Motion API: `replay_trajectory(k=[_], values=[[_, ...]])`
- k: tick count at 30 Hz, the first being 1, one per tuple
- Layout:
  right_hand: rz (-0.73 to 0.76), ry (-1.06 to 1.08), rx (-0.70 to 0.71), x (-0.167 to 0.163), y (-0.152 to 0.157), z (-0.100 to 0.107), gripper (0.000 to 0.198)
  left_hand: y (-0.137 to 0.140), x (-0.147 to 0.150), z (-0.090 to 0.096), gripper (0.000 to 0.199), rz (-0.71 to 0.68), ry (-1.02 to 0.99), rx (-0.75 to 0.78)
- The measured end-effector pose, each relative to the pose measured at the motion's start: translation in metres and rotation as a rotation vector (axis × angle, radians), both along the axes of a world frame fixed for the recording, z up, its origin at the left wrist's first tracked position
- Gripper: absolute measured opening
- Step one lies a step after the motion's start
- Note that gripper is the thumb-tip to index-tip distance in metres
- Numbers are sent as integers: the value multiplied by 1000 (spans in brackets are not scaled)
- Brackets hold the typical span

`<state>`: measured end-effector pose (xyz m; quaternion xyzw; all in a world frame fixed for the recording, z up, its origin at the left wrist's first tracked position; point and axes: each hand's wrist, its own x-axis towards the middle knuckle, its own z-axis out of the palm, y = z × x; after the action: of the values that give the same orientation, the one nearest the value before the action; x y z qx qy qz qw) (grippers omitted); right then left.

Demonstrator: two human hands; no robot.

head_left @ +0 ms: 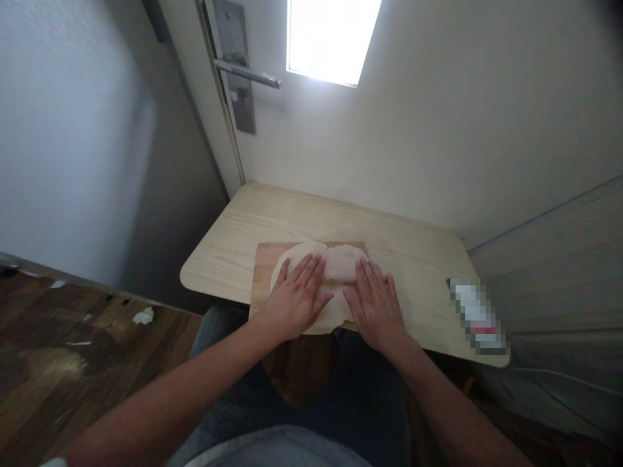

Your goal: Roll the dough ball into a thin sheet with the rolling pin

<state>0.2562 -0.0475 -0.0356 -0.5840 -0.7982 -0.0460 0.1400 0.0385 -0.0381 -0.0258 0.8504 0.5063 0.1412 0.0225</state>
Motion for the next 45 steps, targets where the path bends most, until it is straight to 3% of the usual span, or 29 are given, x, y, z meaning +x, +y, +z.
replay_trajectory(k=[8, 13, 18, 21, 24, 26, 30, 34, 38, 41, 45], values=[[-83, -80, -142, -10, 95, 9, 65, 83, 7, 5, 65, 93, 33, -20], [-141, -101, -285, -17, 144, 21, 68, 132, 7, 6, 64, 130, 25, -108], [-131, -59, -372, -19, 175, 26, 67, 159, 4, 12, 58, 105, 34, -170], [-153, 17, -308, -20, 181, 25, 67, 163, 4, 13, 54, 73, 14, -123], [-70, 119, -230, -13, 175, 25, 61, 157, 3, 12, 51, 45, -14, -62], [56, 194, -262, -2, 163, 26, 55, 145, 0, 12, 52, 30, -24, -49], [208, 249, -308, 30, 121, 19, 47, 99, -8, 15, 52, 42, -35, -11], [144, 310, -150, 43, 85, 2, 43, 29, -15, 15, 56, 208, -63, 70], [87, 391, -10, 38, 68, -6, 41, -18, -24, 3, 60, 214, -33, 55], [19, 449, 51, 33, 58, -1, 41, -18, -40, -7, 60, 142, 6, 10], [-14, 514, 64, 26, 36, 5, 43, 4, -63, -7, 61, -9, 43, -32]])
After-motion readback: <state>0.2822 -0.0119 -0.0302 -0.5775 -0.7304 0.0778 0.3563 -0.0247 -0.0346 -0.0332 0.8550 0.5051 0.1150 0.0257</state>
